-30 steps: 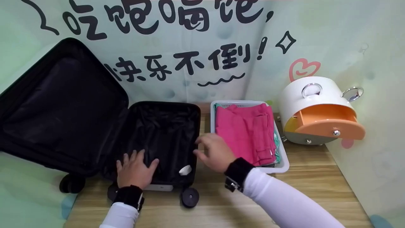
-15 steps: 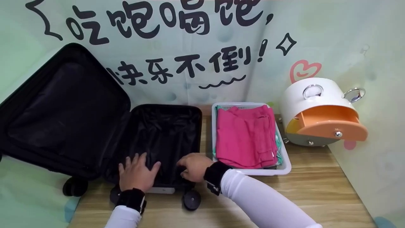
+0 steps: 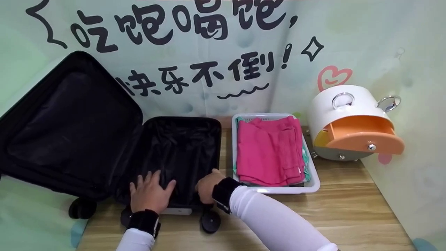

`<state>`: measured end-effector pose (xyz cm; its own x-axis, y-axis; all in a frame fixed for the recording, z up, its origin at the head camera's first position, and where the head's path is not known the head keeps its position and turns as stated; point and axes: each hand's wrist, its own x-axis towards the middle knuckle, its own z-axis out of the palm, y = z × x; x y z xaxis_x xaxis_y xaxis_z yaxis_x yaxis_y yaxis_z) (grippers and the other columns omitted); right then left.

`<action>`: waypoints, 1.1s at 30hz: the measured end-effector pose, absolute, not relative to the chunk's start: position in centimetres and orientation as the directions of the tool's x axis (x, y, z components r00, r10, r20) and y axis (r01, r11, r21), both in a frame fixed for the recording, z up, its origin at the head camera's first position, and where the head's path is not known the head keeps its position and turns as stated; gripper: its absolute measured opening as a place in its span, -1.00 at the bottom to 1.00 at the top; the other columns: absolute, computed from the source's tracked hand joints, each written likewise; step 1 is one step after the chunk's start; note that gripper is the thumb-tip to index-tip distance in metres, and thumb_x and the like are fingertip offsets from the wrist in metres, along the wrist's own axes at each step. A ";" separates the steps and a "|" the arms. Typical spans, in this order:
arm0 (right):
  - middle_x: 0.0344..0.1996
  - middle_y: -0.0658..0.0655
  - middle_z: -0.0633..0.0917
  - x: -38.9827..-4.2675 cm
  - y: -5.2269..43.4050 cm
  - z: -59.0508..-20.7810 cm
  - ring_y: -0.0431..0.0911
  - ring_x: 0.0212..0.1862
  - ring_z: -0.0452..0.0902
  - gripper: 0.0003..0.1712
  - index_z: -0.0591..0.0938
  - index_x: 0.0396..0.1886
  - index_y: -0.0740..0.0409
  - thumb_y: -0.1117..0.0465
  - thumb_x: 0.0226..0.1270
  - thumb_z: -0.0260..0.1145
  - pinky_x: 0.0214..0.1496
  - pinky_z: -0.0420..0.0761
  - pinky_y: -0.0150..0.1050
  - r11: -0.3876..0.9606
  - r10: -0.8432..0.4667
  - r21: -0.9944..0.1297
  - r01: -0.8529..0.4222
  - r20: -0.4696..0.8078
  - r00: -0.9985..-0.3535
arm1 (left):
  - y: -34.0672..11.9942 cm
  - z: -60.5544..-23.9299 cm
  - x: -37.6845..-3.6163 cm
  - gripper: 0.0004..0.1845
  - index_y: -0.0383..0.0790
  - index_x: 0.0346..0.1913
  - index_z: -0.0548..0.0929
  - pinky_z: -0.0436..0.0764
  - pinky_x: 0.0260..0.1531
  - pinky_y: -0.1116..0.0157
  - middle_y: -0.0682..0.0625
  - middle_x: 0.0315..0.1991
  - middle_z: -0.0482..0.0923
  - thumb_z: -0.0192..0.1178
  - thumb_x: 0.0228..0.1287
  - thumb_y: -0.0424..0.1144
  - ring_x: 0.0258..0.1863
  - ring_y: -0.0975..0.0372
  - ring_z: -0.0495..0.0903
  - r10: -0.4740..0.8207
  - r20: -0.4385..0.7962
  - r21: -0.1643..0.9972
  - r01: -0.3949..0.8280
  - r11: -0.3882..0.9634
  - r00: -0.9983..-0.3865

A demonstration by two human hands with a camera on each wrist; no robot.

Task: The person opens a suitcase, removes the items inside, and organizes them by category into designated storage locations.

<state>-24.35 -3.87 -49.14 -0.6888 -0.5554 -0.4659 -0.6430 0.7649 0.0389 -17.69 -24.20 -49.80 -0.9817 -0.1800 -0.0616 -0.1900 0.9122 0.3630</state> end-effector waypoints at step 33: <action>-0.45 -0.11 0.74 -23.8 -3.2 -48.5 -0.18 -0.24 0.67 -0.90 0.78 -0.27 -0.14 0.06 0.39 0.35 0.44 0.35 0.02 0.737 -0.629 0.023 -0.676 -0.344 -0.697 | -24.1 -49.9 -17.7 0.05 -0.31 0.62 0.29 -0.21 0.52 -0.40 -0.45 0.59 0.16 -0.14 0.48 0.53 0.59 -0.41 -0.03 -0.184 -0.056 0.358 -0.192 0.914 -0.981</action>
